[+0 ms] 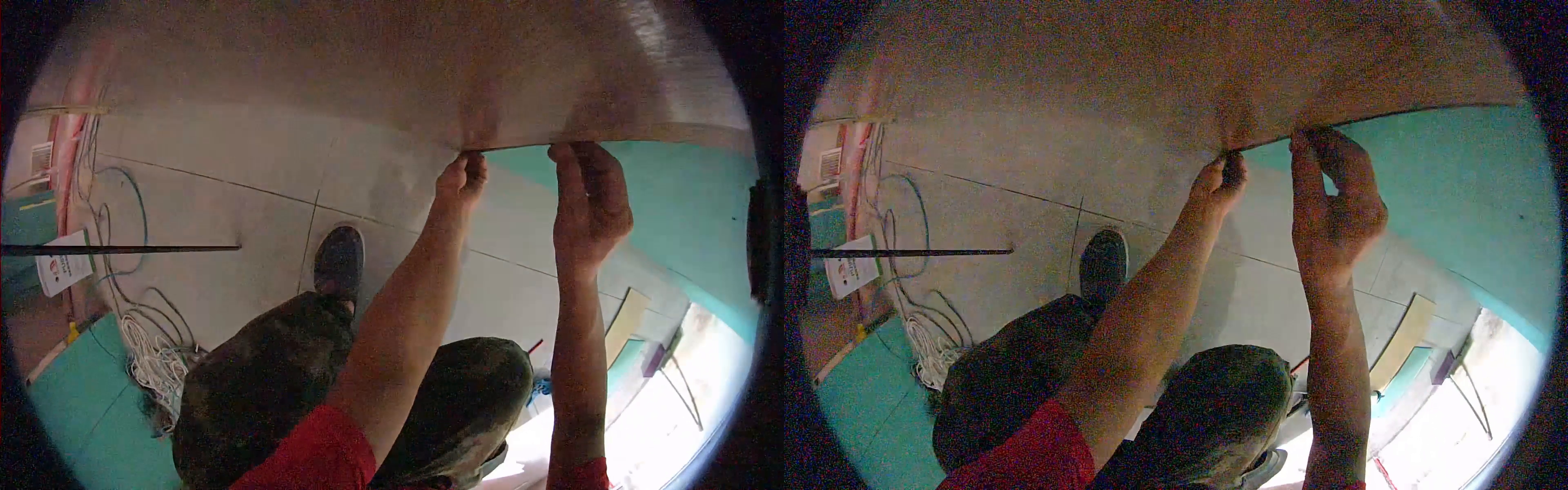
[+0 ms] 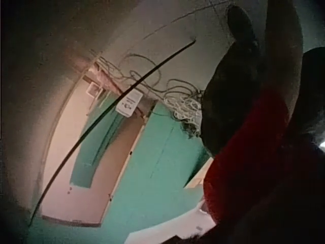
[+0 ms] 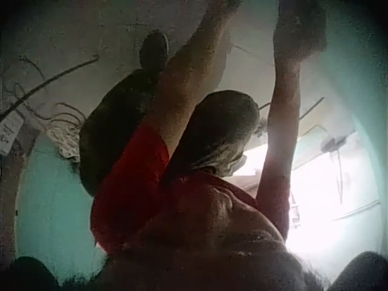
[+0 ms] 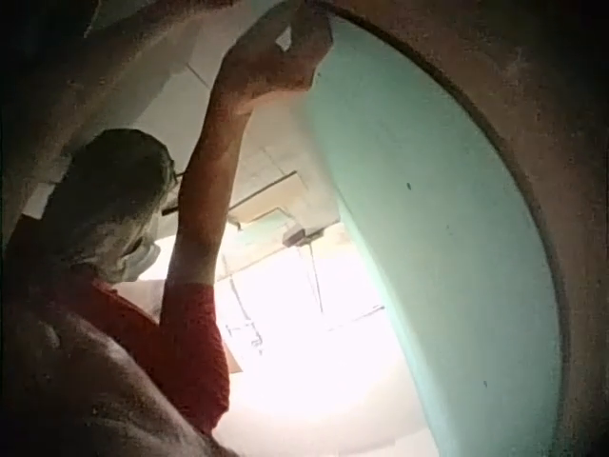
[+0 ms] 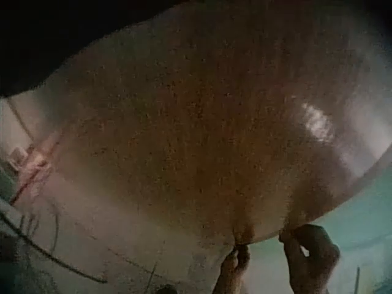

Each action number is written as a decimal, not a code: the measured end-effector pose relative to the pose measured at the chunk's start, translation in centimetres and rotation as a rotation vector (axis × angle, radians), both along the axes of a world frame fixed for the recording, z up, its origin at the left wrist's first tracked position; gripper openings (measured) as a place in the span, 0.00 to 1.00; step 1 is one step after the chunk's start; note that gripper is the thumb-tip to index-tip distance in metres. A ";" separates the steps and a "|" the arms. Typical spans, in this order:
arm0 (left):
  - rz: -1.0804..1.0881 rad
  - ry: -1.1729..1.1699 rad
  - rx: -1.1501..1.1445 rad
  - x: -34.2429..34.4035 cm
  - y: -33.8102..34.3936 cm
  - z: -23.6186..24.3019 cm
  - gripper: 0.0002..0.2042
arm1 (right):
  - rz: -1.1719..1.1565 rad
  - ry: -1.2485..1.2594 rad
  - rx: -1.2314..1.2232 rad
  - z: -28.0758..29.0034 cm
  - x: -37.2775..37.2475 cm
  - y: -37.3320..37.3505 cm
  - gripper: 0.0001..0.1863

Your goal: Cutting plastic trim pieces to size with a miter saw and nailing them onto wall panels.

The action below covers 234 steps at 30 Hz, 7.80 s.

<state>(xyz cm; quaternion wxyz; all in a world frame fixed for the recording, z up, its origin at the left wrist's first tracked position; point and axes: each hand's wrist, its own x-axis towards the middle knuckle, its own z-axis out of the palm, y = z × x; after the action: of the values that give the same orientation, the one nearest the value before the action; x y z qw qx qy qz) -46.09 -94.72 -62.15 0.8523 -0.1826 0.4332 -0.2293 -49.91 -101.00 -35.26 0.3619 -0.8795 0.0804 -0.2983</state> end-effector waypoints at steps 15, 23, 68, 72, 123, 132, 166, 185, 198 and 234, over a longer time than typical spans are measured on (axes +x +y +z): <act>-0.011 -0.180 -0.065 -0.8 -0.7 1.3 0.08 | -0.041 0.067 -0.032 -0.3 -0.7 -0.9 0.09; -0.026 -0.248 -0.077 -0.6 -1.9 -1.7 0.08 | -0.140 0.006 -0.015 -0.6 -0.2 0.5 0.07; -1.404 -2.272 1.785 4.5 14.3 27.2 0.11 | 0.091 -0.067 -0.132 -2.4 0.7 -3.7 0.05; -1.226 -2.555 2.188 4.2 12.7 36.5 0.11 | 0.126 -0.071 -0.126 -1.4 1.9 -3.7 0.06; 1.807 -1.078 3.174 4.8 -0.5 92.2 0.24 | 0.133 0.604 -0.152 -4.2 1.3 -2.1 0.16; 1.834 -1.086 3.209 4.5 -0.5 92.3 0.23 | 0.116 -0.410 -0.080 29.7 -4.0 0.6 0.13; 1.489 -1.372 2.983 4.4 0.6 98.0 0.26 | -0.023 -0.571 -0.040 42.6 1.2 -1.0 0.09; 1.227 -1.341 3.096 1.7 0.7 98.8 0.27 | -0.055 -0.516 -0.130 47.2 1.7 -1.6 0.10; 1.485 -1.320 3.170 5.4 1.0 97.5 0.28 | 0.035 -0.428 0.030 37.0 1.5 -1.5 0.10; 1.399 -2.072 3.255 8.0 2.4 75.5 0.30 | 0.054 -0.201 0.055 14.3 0.1 -2.7 0.10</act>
<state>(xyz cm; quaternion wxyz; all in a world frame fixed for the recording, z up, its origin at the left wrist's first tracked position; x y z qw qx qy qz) -38.08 -92.31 13.30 0.0032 -0.6554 0.4759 -0.5865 -49.81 -103.73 -20.97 0.4001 -0.8367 0.0283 -0.3730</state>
